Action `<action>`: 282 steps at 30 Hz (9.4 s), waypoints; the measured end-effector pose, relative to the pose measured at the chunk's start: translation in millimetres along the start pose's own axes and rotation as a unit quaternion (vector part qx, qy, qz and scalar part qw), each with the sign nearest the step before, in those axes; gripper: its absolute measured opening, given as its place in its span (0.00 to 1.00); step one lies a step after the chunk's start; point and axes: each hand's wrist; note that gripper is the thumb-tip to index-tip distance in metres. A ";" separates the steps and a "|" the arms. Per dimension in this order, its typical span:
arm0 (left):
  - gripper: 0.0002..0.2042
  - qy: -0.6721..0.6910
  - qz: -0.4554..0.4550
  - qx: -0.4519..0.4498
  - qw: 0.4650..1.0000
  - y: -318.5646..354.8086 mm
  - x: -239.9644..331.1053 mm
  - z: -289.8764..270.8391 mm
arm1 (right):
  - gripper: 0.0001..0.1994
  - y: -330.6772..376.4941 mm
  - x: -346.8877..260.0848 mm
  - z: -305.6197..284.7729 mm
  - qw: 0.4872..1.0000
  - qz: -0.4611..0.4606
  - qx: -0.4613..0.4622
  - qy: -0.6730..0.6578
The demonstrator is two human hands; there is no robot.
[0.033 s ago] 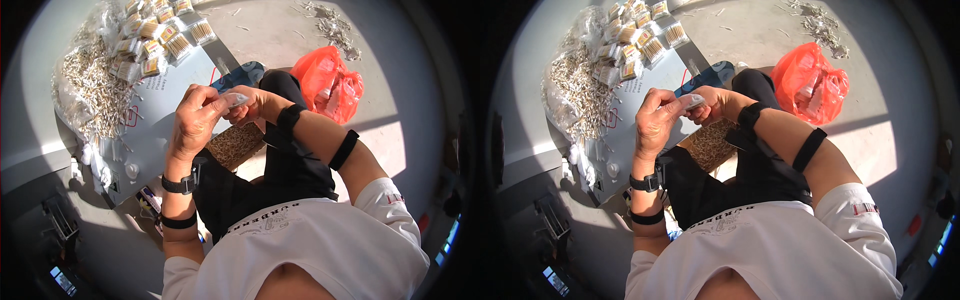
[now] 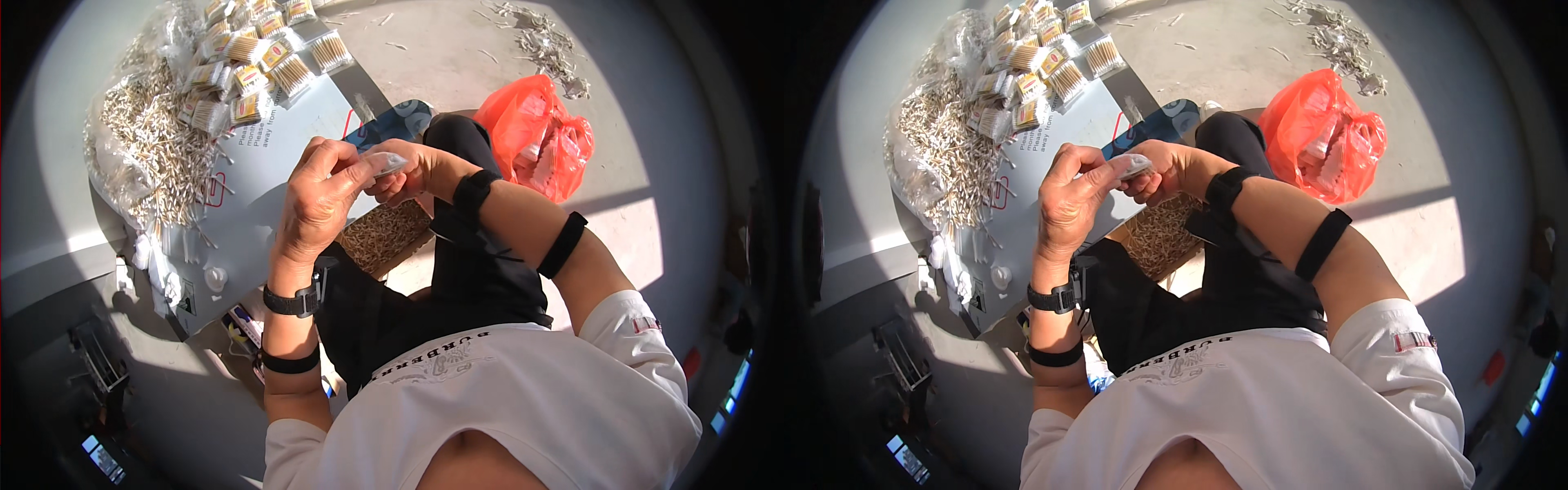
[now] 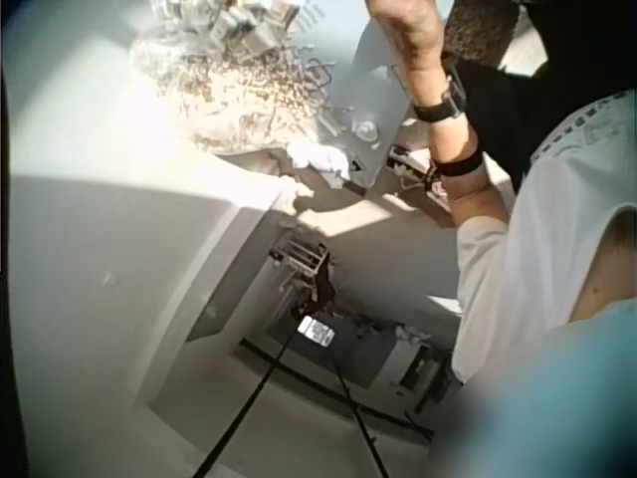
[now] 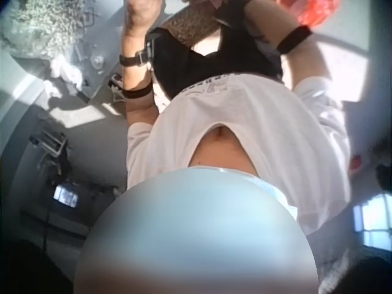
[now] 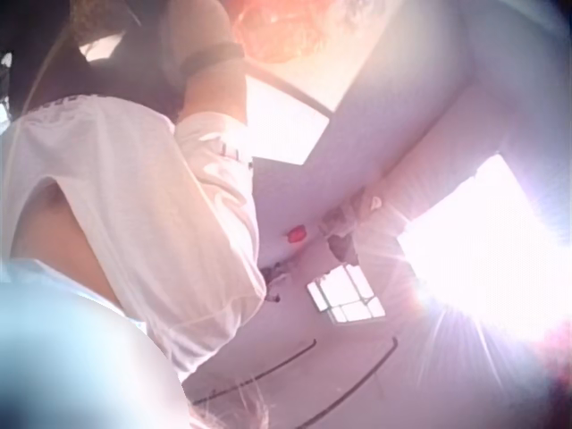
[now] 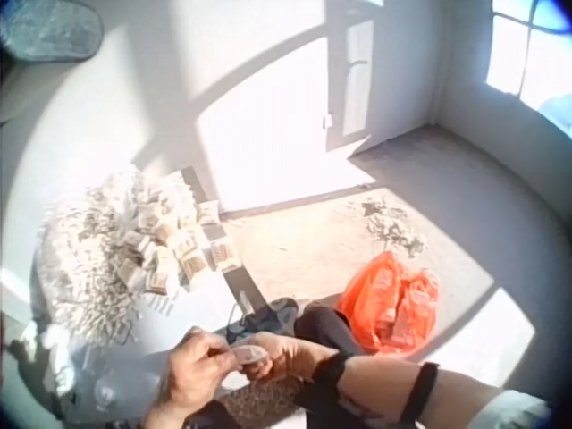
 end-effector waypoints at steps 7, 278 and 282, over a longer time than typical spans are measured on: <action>0.15 -0.017 0.012 0.012 1.000 -4.5 3.3 1.9 | 0.19 3.0 1.0 -3.9 0.999 0.024 0.001 -0.022; 0.26 0.151 -0.065 0.234 0.958 16.9 104.9 -15.1 | 0.06 41.0 78.6 121.6 0.796 -0.420 0.189 0.393; 0.21 0.211 -0.077 0.186 0.957 12.4 104.2 -12.5 | 0.05 38.1 80.4 117.7 0.794 -0.431 0.176 0.390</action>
Point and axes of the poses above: each hand's wrist, its own y-axis away from the middle knuckle, its own z-axis out of the palm, x = y × z, and after that the axes turned 8 degrees about -x, right-handed
